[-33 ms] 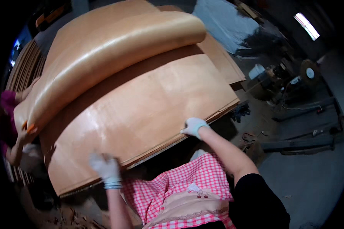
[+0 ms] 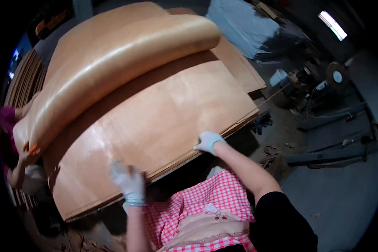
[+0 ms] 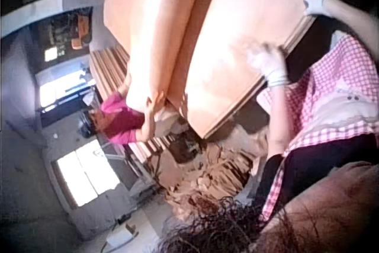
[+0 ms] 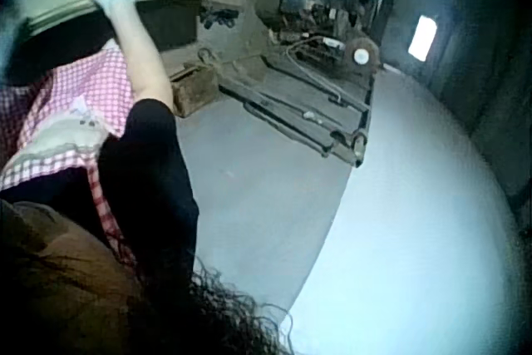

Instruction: The person peels thin strips of wood veneer from a large sheet using a thin metal tool. They work alongside a coworker who is also peeling veneer from a separate sheet. The person carefully lifts the veneer layers and removes them from the main sheet.

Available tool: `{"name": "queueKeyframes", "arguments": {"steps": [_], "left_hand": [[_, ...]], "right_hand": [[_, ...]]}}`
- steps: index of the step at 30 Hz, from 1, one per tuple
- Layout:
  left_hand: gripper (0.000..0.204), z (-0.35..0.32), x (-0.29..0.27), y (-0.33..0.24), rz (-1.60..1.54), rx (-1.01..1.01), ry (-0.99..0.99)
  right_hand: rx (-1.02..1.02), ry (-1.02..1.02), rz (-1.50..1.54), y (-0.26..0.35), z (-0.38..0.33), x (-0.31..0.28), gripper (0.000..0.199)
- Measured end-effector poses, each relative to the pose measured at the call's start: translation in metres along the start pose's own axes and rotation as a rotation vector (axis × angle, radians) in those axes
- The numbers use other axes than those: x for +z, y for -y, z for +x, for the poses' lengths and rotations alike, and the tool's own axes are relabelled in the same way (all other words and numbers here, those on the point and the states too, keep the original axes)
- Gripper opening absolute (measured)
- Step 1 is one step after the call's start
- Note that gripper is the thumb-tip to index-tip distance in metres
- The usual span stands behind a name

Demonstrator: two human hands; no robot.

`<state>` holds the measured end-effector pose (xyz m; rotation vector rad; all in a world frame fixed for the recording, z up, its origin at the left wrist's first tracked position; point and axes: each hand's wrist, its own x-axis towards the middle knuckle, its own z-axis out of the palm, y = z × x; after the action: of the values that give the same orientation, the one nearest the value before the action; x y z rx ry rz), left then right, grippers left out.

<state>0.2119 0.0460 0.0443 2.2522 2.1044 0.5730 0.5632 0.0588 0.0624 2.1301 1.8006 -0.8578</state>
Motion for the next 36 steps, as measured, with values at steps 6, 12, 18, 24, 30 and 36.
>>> {"name": "queueKeyframes", "arguments": {"steps": [6,12,18,24,30,36], "left_hand": [[0.09,0.005,0.068,-0.146,-0.111,0.209,0.317],[0.095,0.007,0.054,-0.137,-0.127,0.139,0.358],[0.092,0.002,0.057,-0.129,-0.092,0.146,0.363],[0.093,0.001,0.054,-0.129,-0.079,0.145,0.347],[0.051,-0.001,0.042,-0.133,-0.268,0.168,0.115],[0.03,-0.035,-0.026,-0.182,-0.745,0.407,0.144]], "right_hand": [[-0.051,-0.008,0.062,-0.003,-0.01,-0.004,0.046],[0.013,-0.1,0.156,-0.187,-0.007,-0.059,0.03],[0.305,-0.189,0.117,-0.324,-0.003,-0.09,0.033],[0.637,-0.416,0.464,-0.343,0.013,-0.04,0.05],[0.321,-0.962,0.725,-0.242,-0.032,-0.009,0.033],[-0.306,-0.506,0.99,-0.047,-0.111,0.018,0.016]]}}
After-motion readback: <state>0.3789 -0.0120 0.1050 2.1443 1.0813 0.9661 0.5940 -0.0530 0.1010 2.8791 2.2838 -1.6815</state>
